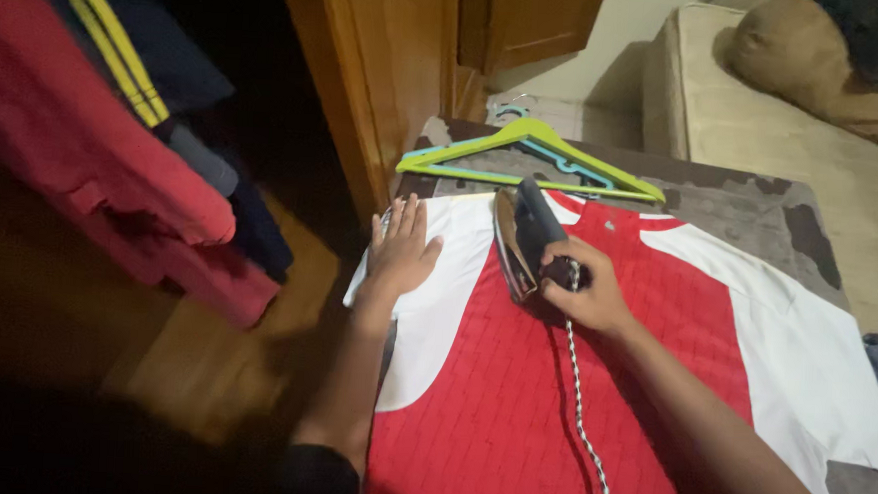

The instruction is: The person irons a red and white short-sleeved jersey on an ironing board, then places it on a hanger and hangs it in a closet. The person then picks up a grey t-shirt and begins to unfold it on the ironing board.

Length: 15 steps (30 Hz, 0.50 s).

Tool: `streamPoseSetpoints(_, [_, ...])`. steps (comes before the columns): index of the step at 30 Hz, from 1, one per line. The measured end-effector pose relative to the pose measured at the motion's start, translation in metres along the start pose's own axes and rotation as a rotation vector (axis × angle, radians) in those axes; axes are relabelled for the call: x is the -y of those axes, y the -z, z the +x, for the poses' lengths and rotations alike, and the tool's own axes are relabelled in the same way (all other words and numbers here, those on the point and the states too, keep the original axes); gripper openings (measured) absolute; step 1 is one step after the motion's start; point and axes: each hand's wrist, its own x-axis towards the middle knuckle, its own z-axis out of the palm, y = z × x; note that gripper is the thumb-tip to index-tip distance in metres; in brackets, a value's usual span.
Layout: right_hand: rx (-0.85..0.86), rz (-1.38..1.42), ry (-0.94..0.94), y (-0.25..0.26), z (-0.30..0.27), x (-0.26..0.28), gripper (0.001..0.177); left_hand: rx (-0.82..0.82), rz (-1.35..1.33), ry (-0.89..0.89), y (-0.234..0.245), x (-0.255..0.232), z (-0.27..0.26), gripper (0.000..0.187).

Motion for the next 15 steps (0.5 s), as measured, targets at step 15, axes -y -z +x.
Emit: streamPoseSetpoints(15, [0.076,0.121,0.083,-0.091,0.015,0.052,0.029,-0.023,0.065,0.231,0.035,-0.023,-0.125,0.082])
